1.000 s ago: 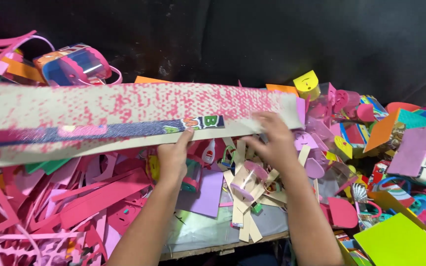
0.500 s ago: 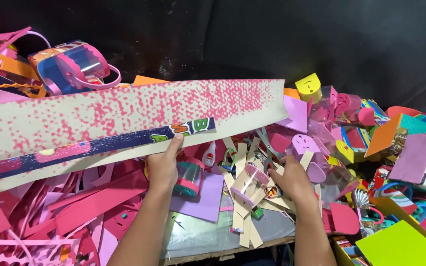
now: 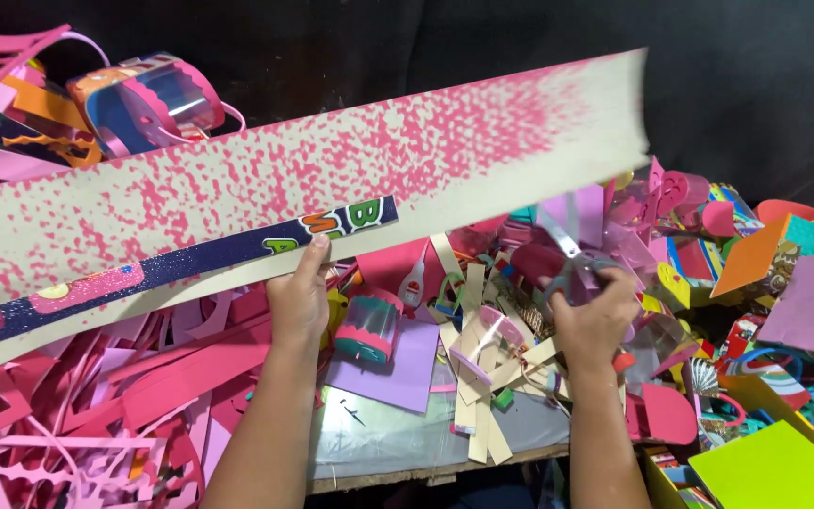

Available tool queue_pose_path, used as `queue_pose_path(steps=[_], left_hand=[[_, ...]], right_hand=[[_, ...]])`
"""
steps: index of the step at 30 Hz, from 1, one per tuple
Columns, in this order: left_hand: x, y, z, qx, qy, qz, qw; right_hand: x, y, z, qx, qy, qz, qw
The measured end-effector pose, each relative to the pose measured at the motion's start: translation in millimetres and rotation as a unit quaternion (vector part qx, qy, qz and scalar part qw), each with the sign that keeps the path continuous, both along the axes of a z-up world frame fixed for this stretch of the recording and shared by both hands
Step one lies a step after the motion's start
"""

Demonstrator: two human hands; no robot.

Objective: Assembling small decorative boxes from foam pieces using glue and cutting patterned paper with scissors.

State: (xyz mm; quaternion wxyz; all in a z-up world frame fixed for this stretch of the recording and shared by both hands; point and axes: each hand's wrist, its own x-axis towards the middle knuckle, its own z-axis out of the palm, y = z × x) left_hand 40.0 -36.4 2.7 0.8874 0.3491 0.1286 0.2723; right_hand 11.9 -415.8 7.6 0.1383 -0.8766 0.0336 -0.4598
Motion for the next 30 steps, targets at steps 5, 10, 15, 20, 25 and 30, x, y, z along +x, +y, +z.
queue_pose_path(steps=[5,10,15,20,25,30], left_hand=[[9,2,-18,-0.009,-0.036,0.003,0.999],[8,5,0,0.016,-0.054,0.037,0.998],[-5,2,33,0.03,0.006,0.037,0.999],[-13,0,43,0.047,0.078,0.001,0.996],[-5,0,32,0.003,0.046,0.003,0.999],[-28,-1,47,0.042,0.061,-0.021,0.997]], right_hand=[[13,21,54,0.121,-0.163,0.103,0.974],[40,-15,79,0.37,0.196,0.139,0.898],[-30,-3,142,0.152,0.464,-0.015,0.873],[-74,-32,117,0.18,0.449,0.006,0.875],[-81,20,76,0.471,0.15,0.354,0.794],[-104,135,22,0.655,0.247,0.626,0.343]])
